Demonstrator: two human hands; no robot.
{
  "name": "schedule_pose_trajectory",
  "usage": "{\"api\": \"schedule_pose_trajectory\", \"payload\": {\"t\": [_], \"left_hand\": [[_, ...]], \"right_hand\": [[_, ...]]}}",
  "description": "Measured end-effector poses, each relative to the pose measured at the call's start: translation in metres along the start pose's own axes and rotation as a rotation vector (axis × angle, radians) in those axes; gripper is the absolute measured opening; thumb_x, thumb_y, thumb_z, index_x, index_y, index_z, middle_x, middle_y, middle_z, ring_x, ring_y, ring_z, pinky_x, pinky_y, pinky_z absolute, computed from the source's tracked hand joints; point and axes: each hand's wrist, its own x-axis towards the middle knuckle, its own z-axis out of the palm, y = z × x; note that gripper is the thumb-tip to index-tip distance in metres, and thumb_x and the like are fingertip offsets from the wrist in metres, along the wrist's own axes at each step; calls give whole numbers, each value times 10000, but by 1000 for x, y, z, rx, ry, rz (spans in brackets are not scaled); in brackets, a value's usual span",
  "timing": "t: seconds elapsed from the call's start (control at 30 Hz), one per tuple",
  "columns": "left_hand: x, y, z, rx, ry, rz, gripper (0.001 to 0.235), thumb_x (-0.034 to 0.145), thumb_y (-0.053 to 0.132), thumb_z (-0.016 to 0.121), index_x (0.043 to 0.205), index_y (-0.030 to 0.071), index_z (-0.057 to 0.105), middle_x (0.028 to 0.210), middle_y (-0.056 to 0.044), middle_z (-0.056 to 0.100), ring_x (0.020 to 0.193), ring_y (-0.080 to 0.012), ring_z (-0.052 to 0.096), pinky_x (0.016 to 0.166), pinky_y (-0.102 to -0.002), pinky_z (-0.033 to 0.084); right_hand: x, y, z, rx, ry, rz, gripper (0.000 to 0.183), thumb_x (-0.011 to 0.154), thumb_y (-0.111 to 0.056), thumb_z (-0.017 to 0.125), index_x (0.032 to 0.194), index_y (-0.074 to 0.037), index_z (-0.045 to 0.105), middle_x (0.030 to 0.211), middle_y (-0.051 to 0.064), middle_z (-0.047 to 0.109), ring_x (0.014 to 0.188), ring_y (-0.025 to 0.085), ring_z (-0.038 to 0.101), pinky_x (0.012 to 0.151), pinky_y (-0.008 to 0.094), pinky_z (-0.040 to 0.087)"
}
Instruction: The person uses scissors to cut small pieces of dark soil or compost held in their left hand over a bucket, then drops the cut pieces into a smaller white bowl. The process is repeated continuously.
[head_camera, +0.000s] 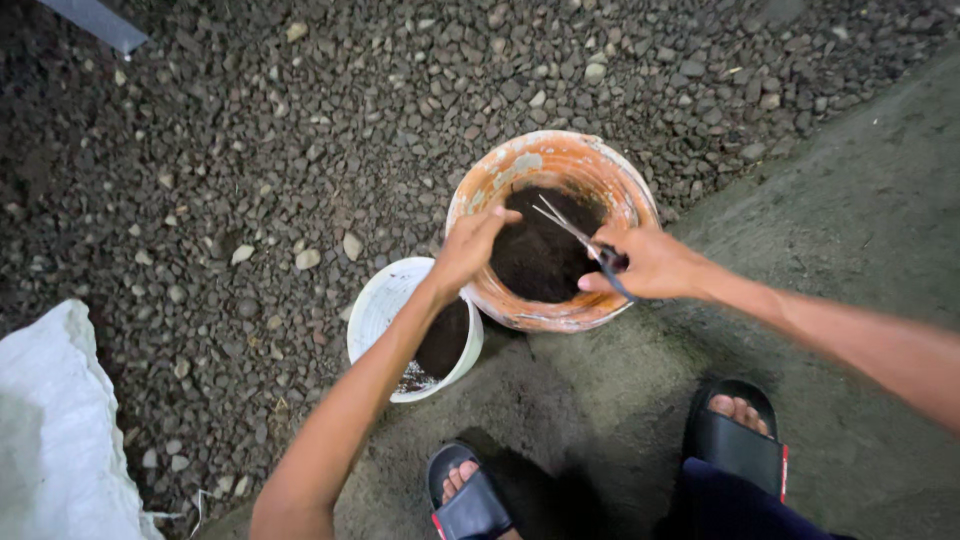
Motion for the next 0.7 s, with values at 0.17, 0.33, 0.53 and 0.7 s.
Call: {"api": "schedule_pose_trajectory", "payload": {"t": [0.17, 0.33, 0.53, 0.7], "left_hand": [[-10, 6, -23, 105, 155, -107, 279, 1045, 199, 534, 1088, -4, 720, 915, -110, 779, 850, -145, 762, 791, -278, 604], [-52, 3, -57, 159, 421, 4, 203, 955, 83, 649, 1146, 20, 679, 941, -81, 740, 831, -143, 691, 753, -294, 583], [-113, -23, -82, 555, 180, -235, 133, 970, 172, 673, 1018, 61, 727, 919, -168, 751, 815, -291, 752, 722, -397, 575], [-142, -37, -80, 754, -149, -365, 194, 903, 188, 656, 1059, 77, 685, 1046, -165, 690, 992, -391, 659, 830, -489, 533]], "right_hand": [[4, 11, -22, -68, 196, -61, 595, 707, -470, 859, 1142, -99, 695, 780, 110, 670, 725, 269, 690, 665, 392, 545], [7, 44, -54, -219, 571, -351, 567, 821, -392, 849, 1235, -56, 655, 1108, 159, 692, 996, 326, 691, 866, 402, 539], [35, 93, -56, 369, 286, 287, 548, 878, -359, 858, 1253, -34, 628, 981, 154, 669, 825, 231, 634, 733, 392, 499], [58, 111, -19, 727, 105, 350, 522, 797, -290, 842, 1194, -28, 626, 989, 49, 699, 855, 106, 660, 734, 289, 540]]}}
